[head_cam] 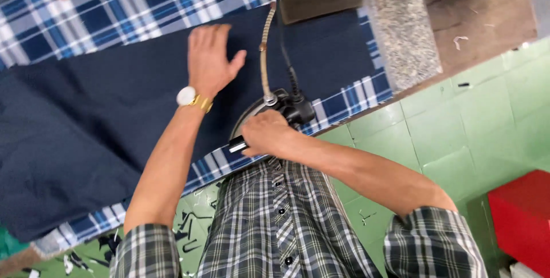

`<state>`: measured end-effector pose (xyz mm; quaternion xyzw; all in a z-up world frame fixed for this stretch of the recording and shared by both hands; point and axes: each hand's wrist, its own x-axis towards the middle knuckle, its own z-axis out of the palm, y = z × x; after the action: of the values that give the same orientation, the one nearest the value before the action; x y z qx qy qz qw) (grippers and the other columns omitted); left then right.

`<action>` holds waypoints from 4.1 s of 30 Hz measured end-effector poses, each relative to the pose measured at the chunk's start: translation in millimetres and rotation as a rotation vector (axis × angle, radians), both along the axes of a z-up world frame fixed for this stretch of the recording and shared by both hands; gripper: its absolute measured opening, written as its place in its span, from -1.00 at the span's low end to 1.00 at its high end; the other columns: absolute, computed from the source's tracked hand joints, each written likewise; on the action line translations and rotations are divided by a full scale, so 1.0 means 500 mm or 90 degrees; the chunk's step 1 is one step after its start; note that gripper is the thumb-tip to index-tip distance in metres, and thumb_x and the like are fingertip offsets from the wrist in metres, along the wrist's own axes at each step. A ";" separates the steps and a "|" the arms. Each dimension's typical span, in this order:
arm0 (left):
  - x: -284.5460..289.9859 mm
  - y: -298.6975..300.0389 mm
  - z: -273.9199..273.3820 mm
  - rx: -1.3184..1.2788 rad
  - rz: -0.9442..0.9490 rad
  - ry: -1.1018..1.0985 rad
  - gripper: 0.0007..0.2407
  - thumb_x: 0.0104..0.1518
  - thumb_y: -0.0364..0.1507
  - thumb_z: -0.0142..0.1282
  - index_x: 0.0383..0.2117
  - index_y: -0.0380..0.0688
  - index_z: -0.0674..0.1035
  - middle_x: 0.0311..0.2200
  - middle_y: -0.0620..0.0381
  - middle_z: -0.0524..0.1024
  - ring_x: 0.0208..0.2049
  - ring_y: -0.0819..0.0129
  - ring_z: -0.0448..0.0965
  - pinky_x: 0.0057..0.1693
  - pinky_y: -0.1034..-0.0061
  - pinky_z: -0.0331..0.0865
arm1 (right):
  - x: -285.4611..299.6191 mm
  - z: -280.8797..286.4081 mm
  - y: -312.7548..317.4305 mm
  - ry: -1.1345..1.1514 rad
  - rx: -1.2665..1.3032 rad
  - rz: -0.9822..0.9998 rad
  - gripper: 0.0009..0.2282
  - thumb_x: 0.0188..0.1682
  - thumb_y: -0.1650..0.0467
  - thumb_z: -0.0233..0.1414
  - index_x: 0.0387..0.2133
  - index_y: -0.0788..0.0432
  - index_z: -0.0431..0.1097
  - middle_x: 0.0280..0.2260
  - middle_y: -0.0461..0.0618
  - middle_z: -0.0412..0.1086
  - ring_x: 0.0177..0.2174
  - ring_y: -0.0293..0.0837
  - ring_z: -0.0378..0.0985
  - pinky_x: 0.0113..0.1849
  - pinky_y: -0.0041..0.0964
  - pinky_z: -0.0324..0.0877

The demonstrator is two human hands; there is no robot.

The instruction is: Ironing and pressing a pair of dark blue trousers on a tailor's workbench using a steam iron and a wooden pressing block.

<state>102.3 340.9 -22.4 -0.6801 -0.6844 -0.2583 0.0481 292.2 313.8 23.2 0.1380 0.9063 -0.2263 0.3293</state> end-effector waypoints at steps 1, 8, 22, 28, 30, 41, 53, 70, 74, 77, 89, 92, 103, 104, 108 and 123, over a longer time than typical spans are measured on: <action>0.028 0.049 -0.009 -0.022 -0.057 -0.007 -0.51 0.20 -0.17 0.19 0.08 -0.36 0.49 -0.02 -0.20 0.50 -0.02 -0.17 0.42 0.15 0.06 0.22 | 0.028 -0.004 0.031 0.001 0.009 0.002 -0.48 -0.08 -0.03 0.13 -0.19 0.19 0.53 -0.18 0.15 0.54 -0.14 0.13 0.61 -0.17 0.01 0.47; 0.174 0.288 -0.081 -0.165 -0.157 0.052 -0.25 0.22 -0.06 0.34 0.35 -0.34 0.22 0.35 -0.18 0.18 0.37 -0.11 0.10 0.44 0.07 -0.06 | 0.188 0.044 0.220 -0.076 0.018 -0.044 -0.52 -0.01 -0.05 0.04 -0.34 0.13 0.51 -0.39 0.02 0.55 -0.35 0.06 0.62 -0.38 -0.02 0.47; 0.097 0.176 0.033 -0.128 0.021 0.000 -0.32 -0.20 -0.06 0.50 -0.14 -0.35 0.39 -0.30 -0.10 0.46 -0.31 -0.04 0.46 -0.14 0.19 0.37 | 0.248 0.049 0.264 0.020 0.095 -0.073 -0.46 -0.16 -0.18 0.03 -0.22 -0.08 0.57 -0.45 0.13 0.57 -0.36 0.27 0.62 -0.32 0.15 0.48; -0.104 -0.174 0.162 -0.241 0.128 -0.567 -0.51 0.09 -0.23 0.19 0.09 -0.18 0.33 -0.03 0.03 0.40 -0.07 0.24 0.41 -0.03 0.34 0.26 | 0.180 0.035 0.167 0.104 0.149 -0.041 -0.50 -0.18 -0.20 0.07 -0.35 -0.12 0.55 -0.67 0.01 0.48 -0.54 0.15 0.60 -0.51 0.02 0.41; -0.152 -0.307 0.179 -0.186 0.161 -0.717 -0.53 0.11 -0.39 0.16 0.15 -0.16 0.29 -0.03 -0.03 0.46 -0.02 0.25 0.49 0.04 0.40 0.39 | 0.093 0.055 0.109 0.077 0.107 -0.007 -0.44 -0.15 -0.21 0.03 -0.26 -0.05 0.55 -0.66 0.02 0.50 -0.56 0.11 0.60 -0.51 0.02 0.44; -0.202 -0.842 0.188 0.218 0.260 -0.858 -0.27 -0.07 0.15 0.06 0.06 -0.25 0.36 -0.15 -0.23 0.46 -0.25 0.19 0.53 -0.06 0.35 0.45 | -0.253 0.115 -0.183 0.063 -0.115 0.104 -0.42 -0.09 -0.12 0.03 -0.20 0.12 0.55 -0.37 0.17 0.60 -0.29 0.20 0.68 -0.24 0.03 0.53; -0.158 -0.931 0.194 0.116 0.476 -0.687 -0.20 -0.10 0.02 0.25 0.24 -0.24 0.30 -0.15 -0.14 0.48 -0.13 0.19 0.51 0.08 0.30 0.39 | -0.321 0.111 -0.260 0.098 -0.148 0.176 -0.41 -0.03 -0.02 0.04 -0.16 0.33 0.53 -0.42 0.31 0.56 -0.38 0.27 0.67 -0.34 0.08 0.55; 0.013 -0.566 0.027 -0.311 0.169 -0.219 -0.25 -0.25 -0.41 0.44 0.23 -0.20 0.42 0.07 -0.08 0.36 0.18 0.02 0.29 0.35 0.20 0.04 | -0.043 0.144 0.055 -0.169 0.012 -0.014 -0.52 -0.14 -0.05 0.03 -0.21 0.01 0.58 -0.32 0.10 0.63 -0.16 0.14 0.67 -0.12 -0.06 0.51; 0.027 -0.550 0.017 -0.379 0.155 -0.166 -0.26 -0.19 -0.33 0.46 0.25 -0.13 0.39 0.09 -0.01 0.33 0.18 0.14 0.23 0.39 0.17 -0.12 | -0.010 0.138 0.079 -0.164 0.016 -0.048 -0.54 -0.13 -0.03 0.03 -0.21 -0.01 0.58 -0.33 0.10 0.63 -0.18 0.14 0.68 -0.13 -0.05 0.51; 0.031 -0.549 0.025 -0.396 0.165 -0.128 -0.23 -0.17 -0.30 0.46 0.28 -0.12 0.35 0.11 -0.01 0.31 0.20 0.12 0.20 0.39 0.09 -0.17 | -0.012 0.131 0.078 -0.132 0.005 -0.050 -0.50 -0.14 -0.09 0.01 -0.19 -0.03 0.58 -0.34 0.08 0.63 -0.19 0.13 0.68 -0.14 -0.05 0.52; 0.047 -0.557 0.038 -0.593 0.293 0.103 -0.16 -0.26 -0.26 0.45 0.29 -0.17 0.31 0.17 -0.05 0.29 0.21 0.00 0.25 0.26 -0.04 0.19 | -0.021 0.065 0.025 0.069 -0.081 -0.001 -0.41 -0.11 -0.17 -0.02 -0.42 0.08 0.57 -0.51 0.08 0.56 -0.41 0.15 0.67 -0.29 -0.02 0.53; 0.052 -0.561 0.032 -0.603 0.307 0.088 -0.17 -0.22 -0.28 0.44 0.31 -0.15 0.30 0.18 -0.05 0.28 0.24 -0.01 0.23 0.28 -0.03 0.19 | -0.019 0.058 0.025 0.093 -0.095 0.017 -0.45 -0.12 -0.14 -0.01 -0.41 0.09 0.57 -0.51 0.09 0.55 -0.40 0.15 0.67 -0.31 0.00 0.52; 0.059 -0.564 0.021 -0.605 0.366 0.028 -0.14 -0.19 -0.34 0.43 0.39 -0.03 0.26 0.25 0.00 0.26 0.36 0.03 0.15 0.39 -0.04 0.11 | 0.040 0.066 0.086 0.039 -0.155 0.015 -0.55 0.05 0.06 -0.03 -0.41 0.22 0.56 -0.56 0.18 0.50 -0.48 0.12 0.64 -0.32 -0.01 0.54; 0.060 -0.568 0.020 -0.608 0.370 0.029 -0.14 -0.19 -0.34 0.43 0.39 -0.03 0.26 0.25 0.00 0.26 0.36 0.03 0.15 0.39 -0.04 0.11 | 0.053 0.073 0.104 0.041 -0.158 0.019 -0.55 0.05 0.06 -0.03 -0.41 0.22 0.56 -0.56 0.18 0.50 -0.48 0.12 0.64 -0.32 -0.01 0.54; 0.061 -0.567 0.008 -0.597 0.366 0.060 -0.14 -0.27 -0.28 0.46 0.36 0.02 0.35 0.23 0.04 0.33 0.34 0.10 0.21 0.41 0.06 0.03 | 0.114 0.100 0.185 -0.010 -0.098 0.007 -0.49 0.02 0.01 -0.01 -0.29 0.24 0.57 -0.46 0.20 0.54 -0.35 0.14 0.66 -0.25 0.01 0.51; 0.253 -0.243 -0.015 -0.400 0.121 -0.071 -0.24 -0.28 -0.31 0.44 0.23 -0.04 0.43 0.08 0.03 0.31 0.15 0.10 0.19 0.38 -0.09 -0.18 | 0.268 0.113 0.351 -0.144 0.010 -0.097 -0.54 -0.08 -0.06 -0.03 -0.27 -0.03 0.60 -0.38 0.01 0.61 -0.19 0.06 0.68 -0.13 -0.09 0.49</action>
<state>228.8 219.2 -29.9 -0.5795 -0.7926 -0.0659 -0.1778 426.0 489.2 79.6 0.2337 0.8520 -0.2266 0.4101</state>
